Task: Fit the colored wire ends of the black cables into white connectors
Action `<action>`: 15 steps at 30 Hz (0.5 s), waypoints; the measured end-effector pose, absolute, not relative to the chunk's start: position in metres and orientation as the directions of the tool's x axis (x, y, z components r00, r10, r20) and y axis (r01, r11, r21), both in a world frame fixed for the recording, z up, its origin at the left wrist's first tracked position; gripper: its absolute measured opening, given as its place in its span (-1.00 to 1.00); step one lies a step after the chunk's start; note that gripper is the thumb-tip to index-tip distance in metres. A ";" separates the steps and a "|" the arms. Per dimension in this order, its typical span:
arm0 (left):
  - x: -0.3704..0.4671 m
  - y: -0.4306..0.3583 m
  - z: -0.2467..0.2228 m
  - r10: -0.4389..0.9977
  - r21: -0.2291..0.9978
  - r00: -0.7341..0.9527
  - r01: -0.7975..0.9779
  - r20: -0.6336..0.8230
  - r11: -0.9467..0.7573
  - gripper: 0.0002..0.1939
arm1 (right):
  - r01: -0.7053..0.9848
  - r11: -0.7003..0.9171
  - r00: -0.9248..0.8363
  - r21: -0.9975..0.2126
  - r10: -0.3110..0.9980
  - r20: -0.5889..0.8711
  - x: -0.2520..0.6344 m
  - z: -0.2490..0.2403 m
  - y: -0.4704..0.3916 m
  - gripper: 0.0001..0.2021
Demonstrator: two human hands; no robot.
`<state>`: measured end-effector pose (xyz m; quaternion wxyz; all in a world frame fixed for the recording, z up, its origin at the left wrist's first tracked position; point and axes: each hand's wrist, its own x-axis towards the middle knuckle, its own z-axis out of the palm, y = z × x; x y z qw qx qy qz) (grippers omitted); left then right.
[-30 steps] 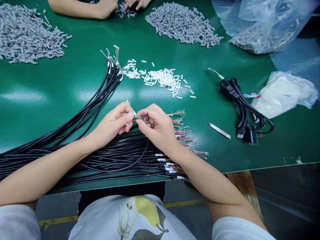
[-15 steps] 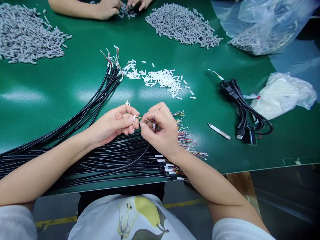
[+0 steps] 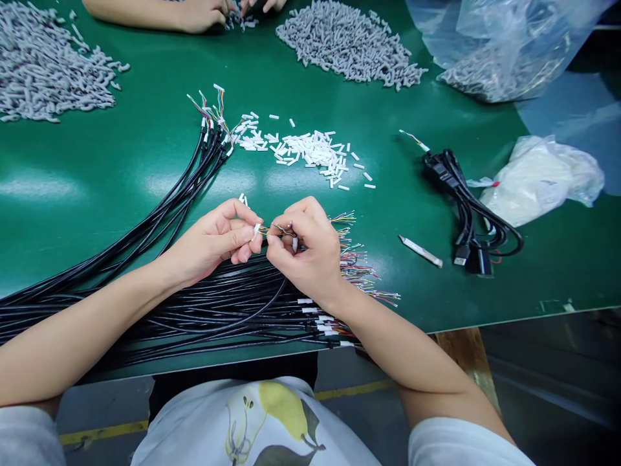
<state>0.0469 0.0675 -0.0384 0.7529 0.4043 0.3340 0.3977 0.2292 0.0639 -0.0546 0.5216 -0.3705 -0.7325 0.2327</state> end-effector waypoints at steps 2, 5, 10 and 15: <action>0.047 0.067 -0.038 0.866 0.874 0.463 -0.323 -0.188 0.362 -0.73 | 0.309 0.610 -0.181 -0.730 0.791 0.585 0.229 -0.055 0.064 -0.88; 0.047 0.067 -0.037 0.865 0.876 0.464 -0.315 -0.192 0.364 -0.72 | 0.320 0.600 -0.187 -0.733 0.799 0.572 0.230 -0.054 0.063 -0.88; 0.047 0.067 -0.038 0.868 0.897 0.461 -0.282 -0.186 0.341 -0.70 | 0.313 0.587 -0.192 -0.747 0.809 0.555 0.230 -0.056 0.063 -0.90; 0.048 0.067 -0.039 0.867 0.906 0.465 -0.266 -0.179 0.330 -0.72 | 0.329 0.564 -0.208 -0.757 0.826 0.524 0.230 -0.059 0.063 -0.92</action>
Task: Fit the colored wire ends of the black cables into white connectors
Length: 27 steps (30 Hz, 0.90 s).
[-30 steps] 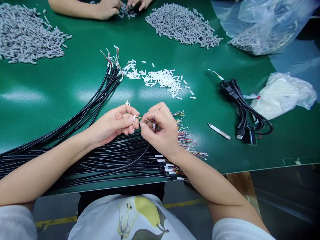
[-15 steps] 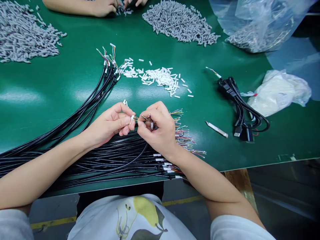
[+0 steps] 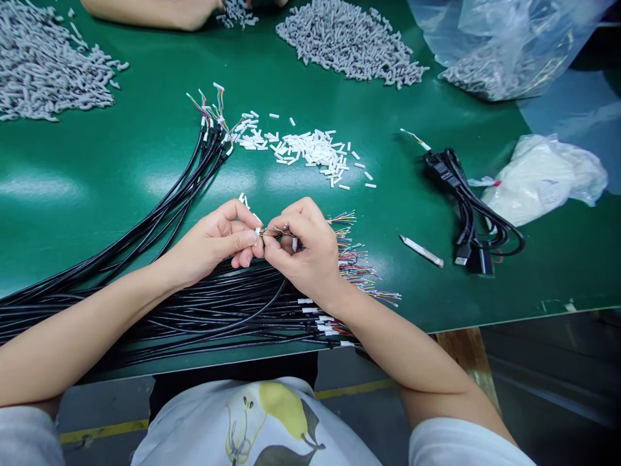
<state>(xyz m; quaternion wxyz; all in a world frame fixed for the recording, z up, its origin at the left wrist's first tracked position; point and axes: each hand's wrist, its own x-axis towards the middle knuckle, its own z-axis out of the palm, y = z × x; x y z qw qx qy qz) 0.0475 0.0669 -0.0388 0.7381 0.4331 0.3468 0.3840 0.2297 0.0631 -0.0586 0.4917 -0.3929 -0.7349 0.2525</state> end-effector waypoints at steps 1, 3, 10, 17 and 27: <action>0.048 0.067 -0.039 0.867 0.906 0.466 -0.267 -0.176 0.327 -0.72 | 0.329 0.564 -0.210 -0.757 0.826 0.524 0.230 -0.059 0.063 -0.92; 0.047 0.067 -0.039 0.865 0.907 0.471 -0.266 -0.173 0.326 -0.72 | 0.323 0.570 -0.218 -0.756 0.822 0.526 0.229 -0.058 0.063 -0.91; 0.045 0.067 -0.039 0.863 0.928 0.473 -0.213 -0.175 0.305 -0.73 | 0.281 0.574 -0.233 -0.769 0.818 0.526 0.227 -0.055 0.060 -0.90; 0.044 0.068 -0.040 0.906 0.953 0.389 -0.175 -0.164 0.248 -0.81 | 0.102 0.264 -0.273 -0.959 0.935 0.228 0.232 -0.050 0.066 -0.95; 0.044 0.070 -0.036 0.938 0.963 0.281 -0.115 -0.205 0.245 -0.91 | -0.152 -0.120 -0.348 -0.981 0.936 -0.061 0.237 -0.045 0.075 -0.78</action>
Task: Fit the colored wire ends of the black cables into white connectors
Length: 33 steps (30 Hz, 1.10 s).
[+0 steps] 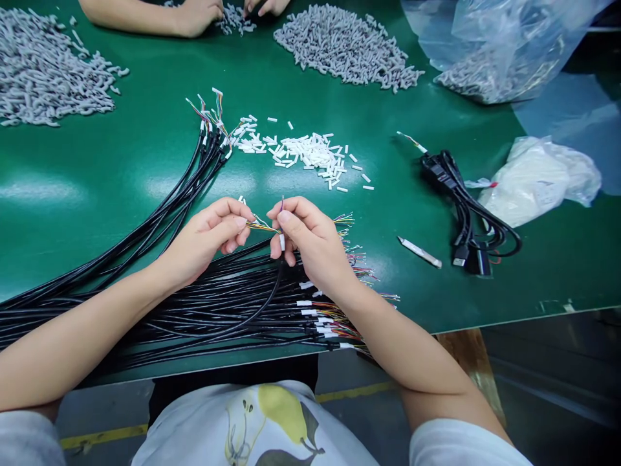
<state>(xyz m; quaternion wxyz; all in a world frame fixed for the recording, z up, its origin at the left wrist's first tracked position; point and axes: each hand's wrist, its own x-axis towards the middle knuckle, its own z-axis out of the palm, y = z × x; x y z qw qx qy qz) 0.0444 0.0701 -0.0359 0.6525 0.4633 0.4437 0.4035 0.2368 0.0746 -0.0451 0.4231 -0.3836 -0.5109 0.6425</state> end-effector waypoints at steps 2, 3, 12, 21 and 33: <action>0.045 0.071 -0.035 0.940 0.965 0.271 -0.104 -0.207 0.243 -0.89 | -0.200 -0.142 -0.356 -0.970 0.933 -0.063 0.237 -0.048 0.076 -0.75; 0.045 0.071 -0.035 0.941 0.966 0.269 -0.099 -0.206 0.240 -0.88 | -0.208 -0.147 -0.359 -0.967 0.931 -0.064 0.237 -0.049 0.077 -0.74; 0.044 0.071 -0.037 0.946 0.971 0.264 -0.098 -0.186 0.218 -0.86 | -0.186 -0.145 -0.357 -0.972 0.932 -0.071 0.237 -0.048 0.075 -0.75; 0.044 0.071 -0.039 0.957 0.990 0.274 -0.074 -0.096 0.121 -0.84 | -0.161 -0.159 -0.386 -0.974 0.918 -0.086 0.236 -0.045 0.075 -0.68; 0.044 0.063 -0.033 0.954 0.973 0.298 0.207 0.037 -0.102 -0.89 | 0.063 0.177 -0.364 -0.982 0.920 0.142 0.233 -0.046 0.068 -0.82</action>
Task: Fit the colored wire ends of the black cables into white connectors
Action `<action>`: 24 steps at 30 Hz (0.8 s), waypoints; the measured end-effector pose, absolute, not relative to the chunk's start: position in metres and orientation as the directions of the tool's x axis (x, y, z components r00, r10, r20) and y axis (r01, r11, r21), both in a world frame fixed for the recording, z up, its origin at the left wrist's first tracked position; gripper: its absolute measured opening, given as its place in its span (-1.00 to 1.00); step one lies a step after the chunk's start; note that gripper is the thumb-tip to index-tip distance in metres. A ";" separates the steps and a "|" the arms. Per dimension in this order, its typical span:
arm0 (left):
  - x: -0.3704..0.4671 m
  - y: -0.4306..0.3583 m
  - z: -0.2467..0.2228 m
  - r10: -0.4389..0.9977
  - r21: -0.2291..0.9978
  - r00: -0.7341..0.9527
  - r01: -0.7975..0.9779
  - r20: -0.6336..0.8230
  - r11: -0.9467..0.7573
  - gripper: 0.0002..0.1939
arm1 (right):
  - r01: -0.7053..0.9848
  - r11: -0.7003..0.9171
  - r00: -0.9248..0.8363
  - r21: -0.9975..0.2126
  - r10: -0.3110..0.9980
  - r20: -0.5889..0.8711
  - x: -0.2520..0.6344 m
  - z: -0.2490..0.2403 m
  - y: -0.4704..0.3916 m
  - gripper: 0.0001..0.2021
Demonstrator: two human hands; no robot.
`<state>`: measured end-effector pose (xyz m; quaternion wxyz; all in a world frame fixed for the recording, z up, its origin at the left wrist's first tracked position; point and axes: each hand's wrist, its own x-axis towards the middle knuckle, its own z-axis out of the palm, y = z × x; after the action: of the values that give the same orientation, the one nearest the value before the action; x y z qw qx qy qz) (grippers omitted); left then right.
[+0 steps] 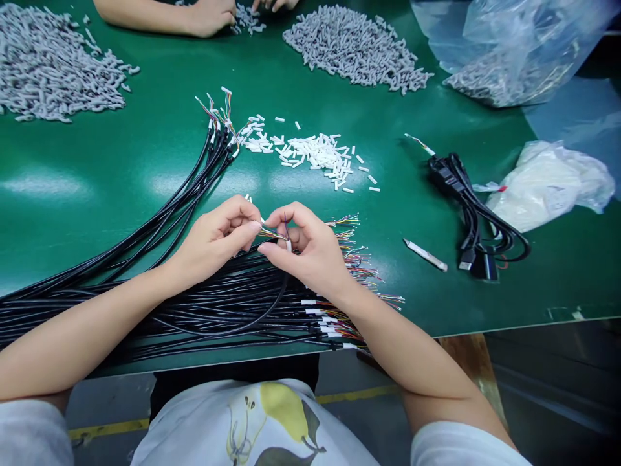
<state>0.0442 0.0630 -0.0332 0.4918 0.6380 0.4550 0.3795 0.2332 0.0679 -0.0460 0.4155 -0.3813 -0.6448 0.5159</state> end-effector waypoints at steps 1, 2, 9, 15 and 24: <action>0.044 0.063 -0.033 0.950 0.981 0.313 0.181 0.016 -0.076 -0.87 | 0.104 0.268 -0.329 -0.958 0.918 0.221 0.233 -0.047 0.067 -0.86; 0.045 0.062 -0.034 0.943 0.987 0.332 0.154 -0.008 -0.046 -0.86 | 0.146 0.344 -0.298 -0.928 0.909 0.290 0.232 -0.047 0.066 -0.91; 0.047 0.067 -0.034 0.857 0.914 0.472 -0.221 -0.206 0.342 -0.75 | 0.235 0.505 -0.171 -0.831 0.863 0.476 0.234 -0.048 0.064 -0.91; 0.046 0.067 -0.034 0.839 0.878 0.508 -0.291 -0.196 0.381 -0.72 | 0.295 0.534 -0.178 -0.793 0.846 0.503 0.233 -0.050 0.061 -0.92; 0.046 0.066 -0.036 0.840 0.888 0.512 -0.282 -0.180 0.362 -0.71 | 0.292 0.541 -0.185 -0.789 0.841 0.508 0.232 -0.048 0.062 -0.91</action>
<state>0.0462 0.0662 -0.0360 0.7577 0.4265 0.3271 0.3702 0.2322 0.0618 -0.0476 0.5024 -0.3936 -0.7196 0.2736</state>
